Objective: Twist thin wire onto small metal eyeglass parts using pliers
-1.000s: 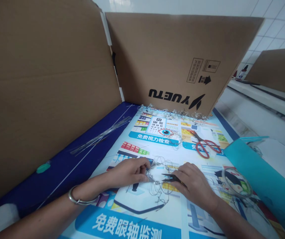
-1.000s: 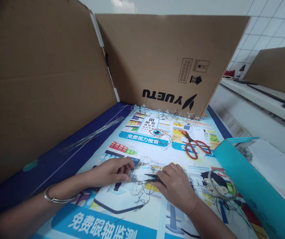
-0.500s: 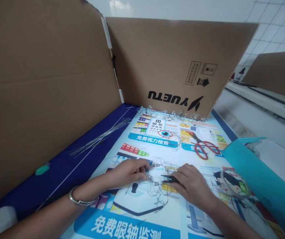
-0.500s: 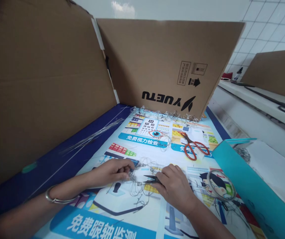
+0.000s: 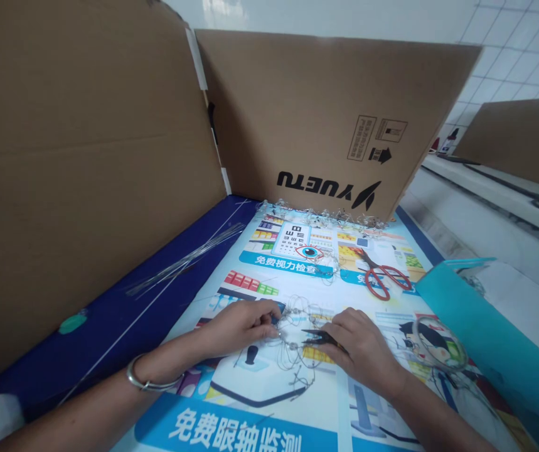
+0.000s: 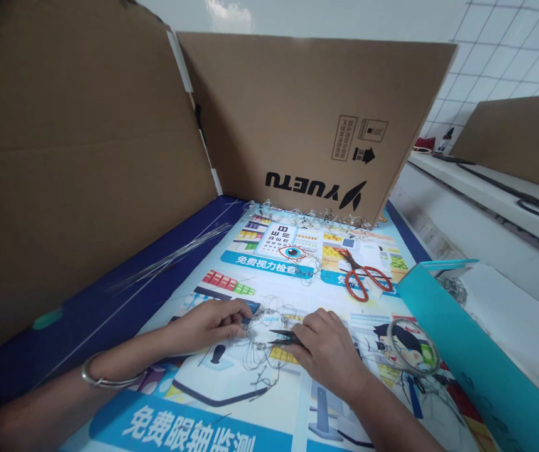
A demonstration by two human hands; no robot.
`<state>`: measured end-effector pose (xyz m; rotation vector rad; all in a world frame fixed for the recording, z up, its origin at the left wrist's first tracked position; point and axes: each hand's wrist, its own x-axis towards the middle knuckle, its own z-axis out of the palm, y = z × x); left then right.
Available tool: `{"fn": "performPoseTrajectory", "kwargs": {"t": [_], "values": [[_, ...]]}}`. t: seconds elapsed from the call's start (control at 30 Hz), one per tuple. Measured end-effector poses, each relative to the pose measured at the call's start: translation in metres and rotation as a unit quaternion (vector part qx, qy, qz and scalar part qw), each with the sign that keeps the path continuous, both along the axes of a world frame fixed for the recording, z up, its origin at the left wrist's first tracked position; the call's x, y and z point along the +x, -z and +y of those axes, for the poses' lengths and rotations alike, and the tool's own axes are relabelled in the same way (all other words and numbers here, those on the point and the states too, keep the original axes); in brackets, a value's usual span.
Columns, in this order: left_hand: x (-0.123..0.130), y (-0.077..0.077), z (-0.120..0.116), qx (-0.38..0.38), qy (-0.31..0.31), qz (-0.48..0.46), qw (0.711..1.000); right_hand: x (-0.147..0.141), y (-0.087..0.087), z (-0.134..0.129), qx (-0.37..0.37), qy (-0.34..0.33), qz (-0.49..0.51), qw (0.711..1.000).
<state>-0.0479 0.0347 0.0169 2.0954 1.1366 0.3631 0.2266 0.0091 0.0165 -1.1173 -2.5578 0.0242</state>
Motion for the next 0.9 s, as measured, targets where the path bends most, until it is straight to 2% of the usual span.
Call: {"fn": "performPoseTrajectory", "kwargs": {"t": [0.27, 0.5, 0.77, 0.9], "values": [[0.001, -0.003, -0.003, 0.015, -0.01, 0.015, 1.0, 0.002, 0.002, 0.001, 0.007, 0.001, 0.035, 0.999], [0.002, 0.0, -0.004, 0.079, -0.006, 0.018, 0.997, 0.005, 0.005, 0.004, 0.01, -0.005, 0.04, 0.999], [-0.002, 0.005, -0.001, 0.096, 0.008, 0.027, 0.995, 0.003, -0.019, -0.001, 0.025, -0.063, -0.092, 0.993], [-0.002, 0.005, 0.0, 0.096, 0.009, 0.027, 0.995, -0.002, -0.023, -0.005, 0.043, -0.079, -0.142, 0.986]]}}
